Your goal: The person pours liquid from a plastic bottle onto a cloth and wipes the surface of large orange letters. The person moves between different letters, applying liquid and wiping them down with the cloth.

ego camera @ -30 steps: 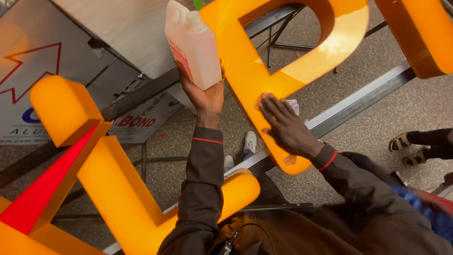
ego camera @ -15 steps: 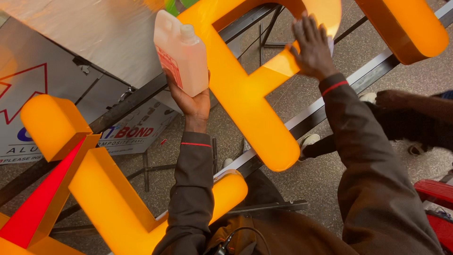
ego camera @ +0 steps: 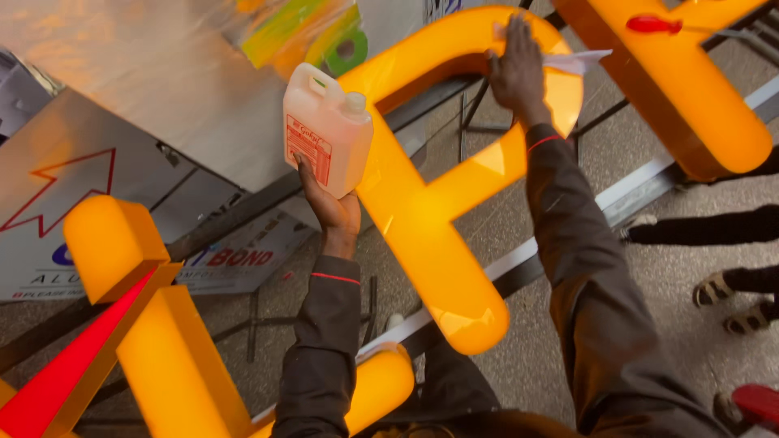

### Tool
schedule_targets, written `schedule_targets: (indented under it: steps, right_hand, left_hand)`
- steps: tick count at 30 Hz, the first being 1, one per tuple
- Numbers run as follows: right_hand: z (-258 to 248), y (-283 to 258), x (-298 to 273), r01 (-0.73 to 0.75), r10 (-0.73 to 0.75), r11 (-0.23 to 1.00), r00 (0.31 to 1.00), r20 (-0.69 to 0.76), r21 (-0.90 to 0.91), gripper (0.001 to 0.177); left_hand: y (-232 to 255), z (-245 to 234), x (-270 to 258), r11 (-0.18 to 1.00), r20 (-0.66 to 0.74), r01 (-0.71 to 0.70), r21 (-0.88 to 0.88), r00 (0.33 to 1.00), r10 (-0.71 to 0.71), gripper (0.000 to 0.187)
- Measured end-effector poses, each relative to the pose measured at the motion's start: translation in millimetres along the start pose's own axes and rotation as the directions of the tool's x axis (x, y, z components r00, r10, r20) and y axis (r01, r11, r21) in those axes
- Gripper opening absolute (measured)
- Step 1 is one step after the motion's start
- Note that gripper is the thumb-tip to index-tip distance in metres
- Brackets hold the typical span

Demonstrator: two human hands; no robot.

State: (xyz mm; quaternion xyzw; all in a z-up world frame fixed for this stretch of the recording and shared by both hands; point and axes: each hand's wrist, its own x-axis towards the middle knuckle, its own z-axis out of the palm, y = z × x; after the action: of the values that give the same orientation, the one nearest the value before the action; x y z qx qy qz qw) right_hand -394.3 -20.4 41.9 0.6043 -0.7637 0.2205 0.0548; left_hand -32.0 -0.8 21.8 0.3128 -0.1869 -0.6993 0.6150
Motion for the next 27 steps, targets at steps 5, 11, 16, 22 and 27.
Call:
schedule_targets:
  steps: [5, 11, 16, 22, 27]
  right_hand:
    - [32, -74, 29, 0.080, -0.090, 0.965, 0.995, 0.033, 0.249, 0.063]
    - [91, -197, -19, 0.512, -0.628, 0.699, 0.773, 0.087, 0.500, 0.071]
    - [67, -153, 25, 0.233, -0.381, 0.860, 0.885, 0.268, 0.453, 0.075]
    - [-6, -20, 48, -0.049, 0.060, 0.993, 0.993, 0.099, -0.108, 0.081]
    - [-27, 29, -7, -0.441, 0.453, 0.891, 0.883, 0.127, -0.107, 0.100]
  left_hand:
    - [-23, 18, 37, 0.964, -0.131, -0.241, 0.113, 0.958, 0.255, 0.097]
    - [-32, 49, 26, 0.819, -0.238, -0.485, 0.306, 0.794, 0.559, 0.102]
    - [-23, 65, 11, 0.782, -0.221, -0.502, 0.370, 0.770, 0.599, 0.102]
    - [-23, 59, 14, 0.817, -0.229, -0.454, 0.354, 0.805, 0.547, 0.110]
    - [-32, 40, 23, 0.818, -0.151, -0.437, 0.373, 0.842, 0.518, 0.112]
